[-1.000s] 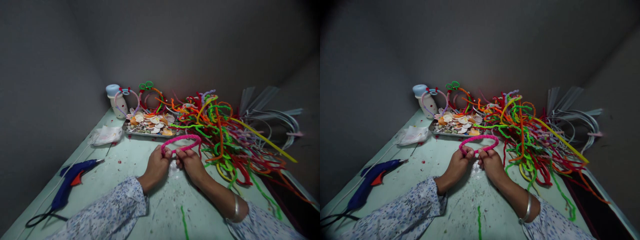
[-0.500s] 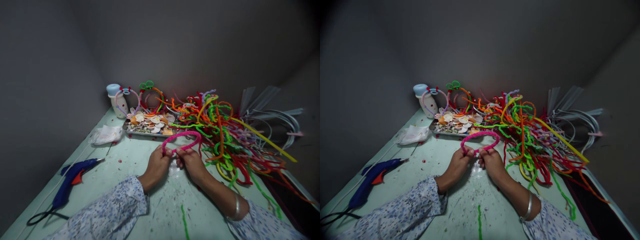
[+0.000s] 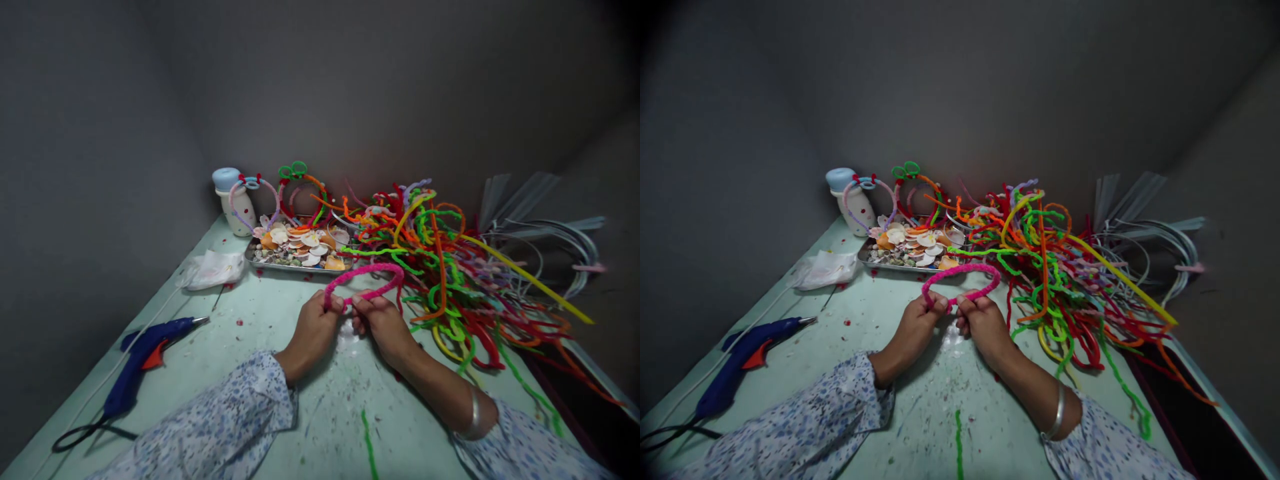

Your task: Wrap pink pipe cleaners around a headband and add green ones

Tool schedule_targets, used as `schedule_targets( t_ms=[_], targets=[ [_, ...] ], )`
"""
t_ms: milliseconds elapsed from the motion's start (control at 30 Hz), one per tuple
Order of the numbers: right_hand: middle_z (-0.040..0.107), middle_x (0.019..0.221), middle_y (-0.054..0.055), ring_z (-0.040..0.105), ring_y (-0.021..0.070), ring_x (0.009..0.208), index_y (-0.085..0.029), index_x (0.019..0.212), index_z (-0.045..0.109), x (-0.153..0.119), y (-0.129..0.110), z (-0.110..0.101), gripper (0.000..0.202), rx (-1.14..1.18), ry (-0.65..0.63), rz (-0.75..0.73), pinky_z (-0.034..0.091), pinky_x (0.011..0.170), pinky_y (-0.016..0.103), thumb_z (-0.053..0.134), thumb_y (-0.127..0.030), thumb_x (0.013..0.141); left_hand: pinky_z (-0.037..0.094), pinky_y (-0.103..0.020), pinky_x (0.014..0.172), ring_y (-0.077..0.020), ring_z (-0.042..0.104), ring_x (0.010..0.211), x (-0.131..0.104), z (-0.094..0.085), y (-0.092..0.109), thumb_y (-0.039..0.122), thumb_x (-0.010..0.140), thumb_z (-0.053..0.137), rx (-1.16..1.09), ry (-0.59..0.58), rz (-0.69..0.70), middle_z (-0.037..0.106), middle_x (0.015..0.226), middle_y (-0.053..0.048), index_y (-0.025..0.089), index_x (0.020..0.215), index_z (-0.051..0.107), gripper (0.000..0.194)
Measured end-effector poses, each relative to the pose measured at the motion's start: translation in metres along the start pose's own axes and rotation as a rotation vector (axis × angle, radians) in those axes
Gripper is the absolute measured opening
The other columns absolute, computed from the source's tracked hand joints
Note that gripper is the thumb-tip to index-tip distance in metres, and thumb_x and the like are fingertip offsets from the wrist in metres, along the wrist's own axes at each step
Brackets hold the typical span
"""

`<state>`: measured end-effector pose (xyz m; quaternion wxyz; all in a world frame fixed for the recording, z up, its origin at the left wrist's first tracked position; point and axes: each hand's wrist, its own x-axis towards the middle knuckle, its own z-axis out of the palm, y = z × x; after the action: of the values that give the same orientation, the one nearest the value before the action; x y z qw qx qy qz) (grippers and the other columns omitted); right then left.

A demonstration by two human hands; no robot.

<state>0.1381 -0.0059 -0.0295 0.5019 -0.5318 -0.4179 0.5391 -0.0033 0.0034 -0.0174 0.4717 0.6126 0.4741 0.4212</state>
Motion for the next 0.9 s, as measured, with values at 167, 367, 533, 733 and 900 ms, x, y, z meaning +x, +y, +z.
schedule_targets(
  t_ms=[167, 367, 533, 733, 900],
  targets=[
    [0.055, 0.048, -0.003, 0.047, 0.0090, 0.041, -0.017, 0.062, 0.056, 0.002, -0.001, -0.001, 0.029, 0.005, -0.002, 0.008, 0.037, 0.043, 0.022, 0.060, -0.042, 0.077, 0.040, -0.028, 0.067, -0.0155, 0.050, 0.069, 0.000, 0.000, 0.002, 0.034, 0.088, 0.045, 0.008, -0.004, -0.003, 0.055, 0.070, -0.002, 0.016, 0.070, 0.054, 0.027],
    [0.056, 0.049, -0.003, 0.047, 0.0083, 0.041, -0.017, 0.067, 0.057, 0.002, -0.009, -0.004, 0.027, 0.070, -0.076, 0.065, 0.035, 0.041, 0.021, 0.063, -0.042, 0.074, 0.037, -0.029, 0.065, -0.0155, 0.050, 0.068, 0.003, 0.002, 0.000, 0.025, 0.083, 0.049, 0.011, 0.021, -0.002, 0.055, 0.070, -0.002, 0.017, 0.067, 0.056, 0.019],
    [0.055, 0.047, -0.003, 0.048, 0.0089, 0.041, -0.017, 0.067, 0.055, -0.002, -0.007, 0.000, 0.029, -0.062, 0.003, 0.009, 0.039, 0.044, 0.021, 0.058, -0.044, 0.077, 0.037, -0.028, 0.065, -0.0151, 0.051, 0.066, 0.003, 0.001, 0.000, 0.026, 0.081, 0.050, -0.037, 0.014, -0.025, 0.057, 0.068, -0.001, 0.017, 0.067, 0.055, 0.017],
    [0.054, 0.048, -0.003, 0.047, 0.0088, 0.041, -0.017, 0.068, 0.054, -0.001, -0.002, 0.001, 0.030, -0.090, -0.006, -0.055, 0.038, 0.044, 0.022, 0.057, -0.046, 0.078, 0.037, -0.027, 0.066, -0.0144, 0.050, 0.067, 0.002, 0.000, 0.002, 0.030, 0.084, 0.049, -0.063, 0.005, -0.024, 0.056, 0.067, -0.001, 0.016, 0.067, 0.053, 0.022],
    [0.053, 0.048, -0.003, 0.047, 0.0088, 0.041, -0.017, 0.067, 0.053, -0.002, -0.003, 0.002, 0.033, -0.087, 0.024, -0.026, 0.038, 0.044, 0.022, 0.057, -0.049, 0.077, 0.035, -0.026, 0.062, -0.0131, 0.048, 0.061, 0.001, 0.000, 0.008, 0.031, 0.085, 0.050, -0.122, -0.032, -0.050, 0.053, 0.063, 0.001, 0.017, 0.067, 0.049, 0.023]
  ],
)
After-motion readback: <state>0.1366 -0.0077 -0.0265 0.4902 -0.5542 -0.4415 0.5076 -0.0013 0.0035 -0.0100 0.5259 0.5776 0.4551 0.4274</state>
